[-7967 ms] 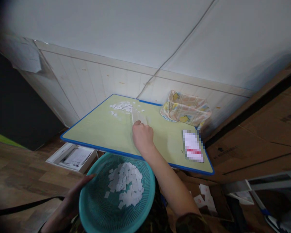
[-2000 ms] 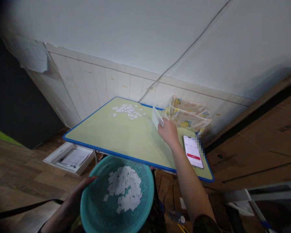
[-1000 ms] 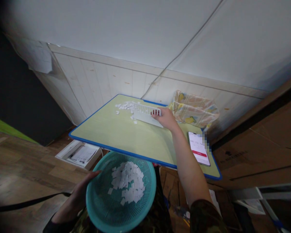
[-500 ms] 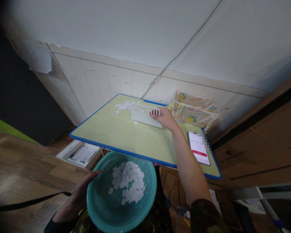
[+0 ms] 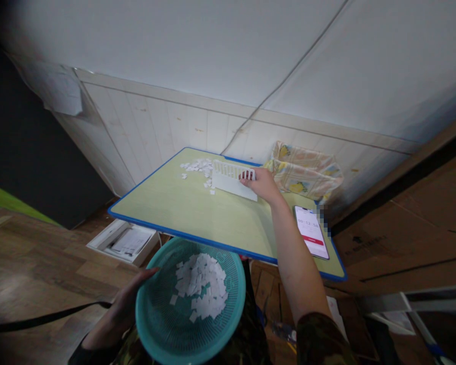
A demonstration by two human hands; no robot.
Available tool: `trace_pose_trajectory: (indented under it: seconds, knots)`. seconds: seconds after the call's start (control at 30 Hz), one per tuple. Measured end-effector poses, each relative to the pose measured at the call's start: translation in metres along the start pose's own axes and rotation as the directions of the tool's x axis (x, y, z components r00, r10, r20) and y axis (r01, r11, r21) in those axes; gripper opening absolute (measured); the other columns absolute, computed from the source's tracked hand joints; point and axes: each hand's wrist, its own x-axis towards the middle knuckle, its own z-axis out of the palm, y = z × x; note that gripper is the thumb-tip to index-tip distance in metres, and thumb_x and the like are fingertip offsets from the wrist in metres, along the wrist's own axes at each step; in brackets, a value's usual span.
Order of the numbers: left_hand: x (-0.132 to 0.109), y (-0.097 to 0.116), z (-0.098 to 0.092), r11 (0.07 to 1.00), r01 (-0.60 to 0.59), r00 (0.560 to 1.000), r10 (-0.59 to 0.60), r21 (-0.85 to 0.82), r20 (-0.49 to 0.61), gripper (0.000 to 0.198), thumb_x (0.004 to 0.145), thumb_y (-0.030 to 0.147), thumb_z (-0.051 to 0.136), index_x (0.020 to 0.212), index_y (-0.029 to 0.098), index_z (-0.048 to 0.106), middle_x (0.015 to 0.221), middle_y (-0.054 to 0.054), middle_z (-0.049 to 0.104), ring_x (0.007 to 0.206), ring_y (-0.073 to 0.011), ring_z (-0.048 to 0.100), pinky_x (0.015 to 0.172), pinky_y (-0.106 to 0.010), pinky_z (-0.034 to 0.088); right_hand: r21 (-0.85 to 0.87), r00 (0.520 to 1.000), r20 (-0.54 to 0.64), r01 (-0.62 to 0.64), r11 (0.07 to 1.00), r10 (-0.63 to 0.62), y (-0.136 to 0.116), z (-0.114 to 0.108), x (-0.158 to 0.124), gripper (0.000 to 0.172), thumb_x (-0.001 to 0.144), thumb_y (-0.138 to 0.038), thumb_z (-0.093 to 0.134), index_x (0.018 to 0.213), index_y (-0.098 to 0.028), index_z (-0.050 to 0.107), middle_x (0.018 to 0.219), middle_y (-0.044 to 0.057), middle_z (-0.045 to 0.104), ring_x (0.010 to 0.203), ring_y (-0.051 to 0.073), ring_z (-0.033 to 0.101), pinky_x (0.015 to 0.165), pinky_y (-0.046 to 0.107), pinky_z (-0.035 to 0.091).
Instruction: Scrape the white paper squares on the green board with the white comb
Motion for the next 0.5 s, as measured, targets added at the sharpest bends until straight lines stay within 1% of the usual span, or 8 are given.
trace_pose_trajectory:
  seconds: [0.1, 0.27, 0.37, 0.5]
  knots:
    - [0.0005, -0.0006, -0.0011, 1.000, 0.002, 1.000, -0.002, -0.009, 0.005, 0.039, 0.071, 0.022, 0.073, 0.111, 0.017, 0.074, 0.094, -0.011, 0.081, 0.102, -0.0362, 0.070, 0.086, -0.042, 0.056, -0.027, 1.000, -0.004, -0.005, 1.000, 0.005, 0.0006, -0.0018, -0.0002, 0.027, 0.072, -0.033, 0.068, 0.090, -0.014, 0.074, 0.080, 0.004, 0.072, 0.073, 0.020, 0.063, 0.064, 0.027, 0.045]
    - [0.0010, -0.0021, -0.0016, 1.000, -0.013, 1.000, 0.013, -0.010, -0.005, 0.046, 0.070, 0.023, 0.074, 0.115, 0.017, 0.072, 0.096, -0.010, 0.081, 0.102, -0.0361, 0.070, 0.087, -0.042, 0.056, -0.022, 0.999, -0.040, -0.021, 1.000, 0.021, 0.0030, -0.0064, -0.0009, 0.027, 0.073, -0.033, 0.067, 0.091, -0.014, 0.074, 0.080, 0.004, 0.072, 0.074, 0.021, 0.063, 0.064, 0.027, 0.045]
    - [0.0003, -0.0017, -0.0013, 1.000, -0.021, 1.000, 0.021, -0.005, 0.004, 0.044, 0.071, 0.022, 0.073, 0.115, 0.018, 0.072, 0.097, -0.009, 0.081, 0.100, -0.0365, 0.071, 0.088, -0.044, 0.056, 0.001, 1.000, -0.002, -0.016, 1.000, 0.016, 0.0016, -0.0062, -0.0016, 0.027, 0.071, -0.034, 0.069, 0.088, -0.014, 0.074, 0.079, 0.004, 0.071, 0.074, 0.020, 0.063, 0.064, 0.027, 0.045]
    - [-0.0022, 0.0001, 0.0012, 1.000, -0.005, 0.999, 0.004, 0.023, 0.032, 0.043, 0.072, 0.024, 0.073, 0.113, 0.015, 0.073, 0.097, -0.011, 0.081, 0.098, -0.0368, 0.072, 0.088, -0.045, 0.055, 0.096, 0.997, 0.073, -0.026, 0.995, 0.019, -0.0015, -0.0049, -0.0024, 0.031, 0.070, -0.037, 0.071, 0.089, -0.013, 0.074, 0.081, 0.004, 0.072, 0.074, 0.020, 0.063, 0.066, 0.028, 0.046]
